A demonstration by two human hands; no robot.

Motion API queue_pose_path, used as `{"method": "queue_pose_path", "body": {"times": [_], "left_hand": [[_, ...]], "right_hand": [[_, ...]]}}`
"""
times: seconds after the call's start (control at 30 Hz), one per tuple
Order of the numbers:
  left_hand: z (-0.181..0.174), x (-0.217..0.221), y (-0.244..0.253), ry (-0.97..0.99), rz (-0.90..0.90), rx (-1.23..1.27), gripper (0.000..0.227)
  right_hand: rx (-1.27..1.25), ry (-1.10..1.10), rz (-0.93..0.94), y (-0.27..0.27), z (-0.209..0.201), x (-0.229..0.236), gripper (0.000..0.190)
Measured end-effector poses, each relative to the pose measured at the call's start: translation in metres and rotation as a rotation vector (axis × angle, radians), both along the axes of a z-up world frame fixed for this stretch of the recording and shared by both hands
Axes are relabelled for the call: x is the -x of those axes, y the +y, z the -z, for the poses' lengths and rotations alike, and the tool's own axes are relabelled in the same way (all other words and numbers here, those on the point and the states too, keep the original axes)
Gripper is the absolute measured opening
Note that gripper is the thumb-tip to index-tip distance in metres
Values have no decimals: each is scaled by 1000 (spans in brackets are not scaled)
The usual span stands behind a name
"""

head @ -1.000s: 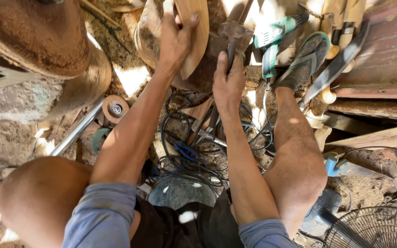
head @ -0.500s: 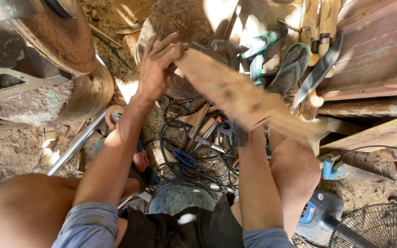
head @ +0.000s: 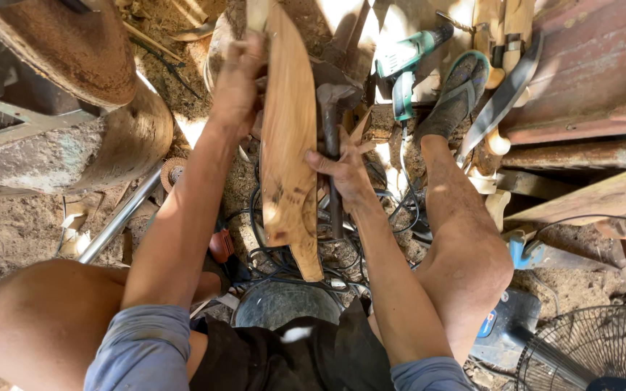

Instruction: The person is carving a piece of wood using a hammer and chisel. They repeatedly strike the chisel to shape the wood, occasionally adjusting its position.

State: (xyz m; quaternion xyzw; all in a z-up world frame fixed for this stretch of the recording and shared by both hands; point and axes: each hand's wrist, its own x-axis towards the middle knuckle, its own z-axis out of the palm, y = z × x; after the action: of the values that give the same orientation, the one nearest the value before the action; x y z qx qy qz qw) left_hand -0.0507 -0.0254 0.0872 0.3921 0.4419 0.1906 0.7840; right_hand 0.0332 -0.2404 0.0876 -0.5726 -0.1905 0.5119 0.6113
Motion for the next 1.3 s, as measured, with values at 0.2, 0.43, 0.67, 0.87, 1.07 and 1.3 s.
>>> {"method": "queue_pose_path", "body": {"times": [0.2,0.43,0.67,0.87,1.07,1.3], "left_hand": [[16,-17,-1,253,175,-463,53],[48,-28,10,384,233,-629,52],[55,-22,19,317,343,-841,50],[54,-24,16,429,312,-849,45],[42,-35,23,498,338,-809,45],[48,-31,20,579,440,-732,37]], "right_hand": [[218,-297,82,11,2,2,44],[244,-747,216,33,19,-32,37],[213,-957,180,69,28,-41,41],[274,-1027,168,83,44,-37,40],[361,-975,43,94,44,-43,38],[269,-1011,106,91,47,-39,39]]}}
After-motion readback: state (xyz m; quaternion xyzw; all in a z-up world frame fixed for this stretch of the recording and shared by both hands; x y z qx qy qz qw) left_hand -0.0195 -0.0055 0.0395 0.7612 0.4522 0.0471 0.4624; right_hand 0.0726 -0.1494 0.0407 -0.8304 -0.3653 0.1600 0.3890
